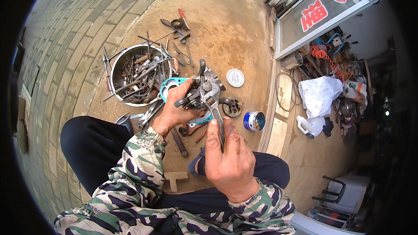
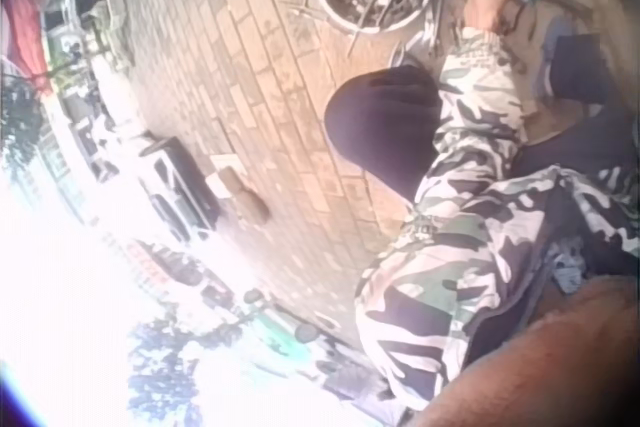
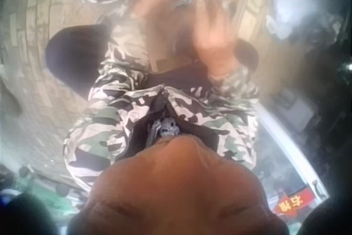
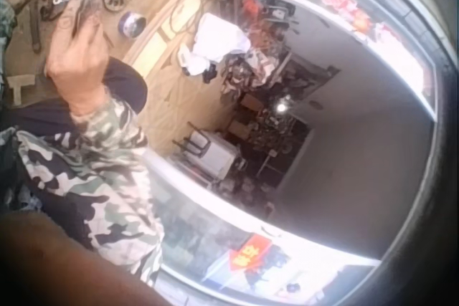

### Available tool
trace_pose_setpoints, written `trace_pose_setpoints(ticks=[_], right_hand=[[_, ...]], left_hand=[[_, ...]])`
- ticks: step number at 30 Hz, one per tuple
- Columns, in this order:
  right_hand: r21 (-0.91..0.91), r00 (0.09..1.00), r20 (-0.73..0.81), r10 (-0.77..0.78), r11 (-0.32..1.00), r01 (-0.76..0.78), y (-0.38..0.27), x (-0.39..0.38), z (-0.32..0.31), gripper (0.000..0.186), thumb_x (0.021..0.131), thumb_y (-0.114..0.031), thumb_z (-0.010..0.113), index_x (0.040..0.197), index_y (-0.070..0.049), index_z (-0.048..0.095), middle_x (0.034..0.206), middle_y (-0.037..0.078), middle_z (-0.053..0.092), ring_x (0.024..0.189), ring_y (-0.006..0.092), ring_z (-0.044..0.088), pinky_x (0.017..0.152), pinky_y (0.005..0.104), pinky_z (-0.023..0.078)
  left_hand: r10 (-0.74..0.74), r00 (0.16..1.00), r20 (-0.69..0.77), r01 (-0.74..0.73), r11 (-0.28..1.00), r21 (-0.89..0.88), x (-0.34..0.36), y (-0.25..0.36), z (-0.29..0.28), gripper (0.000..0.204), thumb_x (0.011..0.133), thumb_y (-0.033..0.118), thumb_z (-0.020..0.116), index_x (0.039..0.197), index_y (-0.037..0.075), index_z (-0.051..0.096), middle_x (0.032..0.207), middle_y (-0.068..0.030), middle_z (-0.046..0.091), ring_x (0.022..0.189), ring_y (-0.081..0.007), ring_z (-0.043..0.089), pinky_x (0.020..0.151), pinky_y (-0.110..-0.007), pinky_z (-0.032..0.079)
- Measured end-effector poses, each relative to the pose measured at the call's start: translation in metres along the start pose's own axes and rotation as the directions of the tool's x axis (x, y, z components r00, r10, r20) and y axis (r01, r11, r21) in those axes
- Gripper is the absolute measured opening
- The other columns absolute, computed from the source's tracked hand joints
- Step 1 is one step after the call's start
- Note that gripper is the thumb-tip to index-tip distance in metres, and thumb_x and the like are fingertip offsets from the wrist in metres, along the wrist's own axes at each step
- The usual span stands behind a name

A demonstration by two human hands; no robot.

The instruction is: The person sits on the ground and uses a wrench and screwdriver to adjust and tighten components of a mechanical assembly. The person repeatedly rotates the wrench and manipulates internal parts with a screwdriver.

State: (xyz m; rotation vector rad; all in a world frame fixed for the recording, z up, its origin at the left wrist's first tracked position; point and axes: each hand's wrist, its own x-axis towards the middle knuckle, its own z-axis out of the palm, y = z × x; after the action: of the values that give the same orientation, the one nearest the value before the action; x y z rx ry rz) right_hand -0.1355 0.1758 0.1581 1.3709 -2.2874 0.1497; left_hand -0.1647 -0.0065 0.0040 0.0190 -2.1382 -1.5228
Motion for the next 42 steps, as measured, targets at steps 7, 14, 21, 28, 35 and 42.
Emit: trace_pose_setpoints(ticks=[7,14,21,28,35,42], right_hand=[[-0.034,0.919,-0.061,-0.390,0.921,0.389,-0.018,0.023,0.002,0.018,0.083,-0.003,0.070,0.097,0.008,0.070,0.097,0.023,0.071,0.061,0.0167,0.062,0.049,0.0256,0.047],[-0.025,0.853,0.190,-0.486,0.866,0.499,-0.029,0.106,0.019,0.019,0.081,-0.015,0.068,0.090,0.001,0.068,0.068,0.014,0.065,0.059,0.0199,0.069,0.044,0.0314,0.049],[0.015,0.889,0.458,-0.018,1.000,0.012,0.023,0.189,0.045,0.014,0.082,-0.006,0.065,0.093,0.000,0.073,0.086,0.027,0.072,0.080,0.0416,0.073,0.072,0.0451,0.060],[0.285,0.717,0.626,0.305,0.767,-0.575,0.112,0.180,0.067,0.034,0.087,-0.023,0.073,0.094,0.010,0.073,0.081,0.025,0.071,0.080,0.0344,0.073,0.075,0.0436,0.057],[0.631,0.939,0.343,-0.007,0.742,-0.225,0.115,0.143,0.078,0.047,0.098,-0.028,0.068,0.130,0.004,0.059,0.115,0.013,0.063,0.101,0.0143,0.058,0.088,0.0302,0.049],[0.763,0.929,0.094,0.357,0.574,-0.298,0.126,0.171,0.038,0.032,0.102,-0.026,0.060,0.120,0.001,0.061,0.081,0.003,0.057,0.068,0.0104,0.057,0.064,0.0270,0.050]], left_hand=[[0.029,0.998,0.051,-0.029,1.000,-0.012,-0.007,-0.007,0.004,0.089,0.058,0.011,0.091,0.136,-0.009,0.052,0.119,-0.0251,0.065,0.111,-0.0383,0.066,0.095,-0.040,0.053],[0.127,0.991,0.050,-0.125,0.991,-0.038,-0.014,0.002,0.009,0.082,0.063,0.013,0.087,0.135,-0.005,0.054,0.112,-0.0220,0.070,0.109,-0.0370,0.067,0.094,-0.040,0.054],[-0.008,0.984,0.178,0.016,0.999,-0.046,-0.009,0.017,0.002,0.087,0.061,0.013,0.088,0.139,0.000,0.052,0.115,-0.0200,0.070,0.110,-0.0370,0.067,0.092,-0.041,0.054],[0.022,0.982,0.190,-0.014,0.999,-0.040,-0.013,0.008,0.007,0.092,0.057,0.015,0.092,0.138,-0.005,0.053,0.124,-0.0220,0.066,0.115,-0.0375,0.066,0.100,-0.041,0.051],[0.072,0.981,0.179,-0.067,0.997,-0.034,-0.008,0.003,0.009,0.092,0.053,0.014,0.092,0.135,-0.005,0.055,0.120,-0.0213,0.068,0.109,-0.0363,0.069,0.094,-0.040,0.053],[0.121,0.969,0.215,-0.118,0.993,-0.028,-0.005,0.006,0.010,0.086,0.056,0.012,0.090,0.132,-0.007,0.057,0.122,-0.0234,0.068,0.112,-0.0369,0.068,0.097,-0.040,0.054]])
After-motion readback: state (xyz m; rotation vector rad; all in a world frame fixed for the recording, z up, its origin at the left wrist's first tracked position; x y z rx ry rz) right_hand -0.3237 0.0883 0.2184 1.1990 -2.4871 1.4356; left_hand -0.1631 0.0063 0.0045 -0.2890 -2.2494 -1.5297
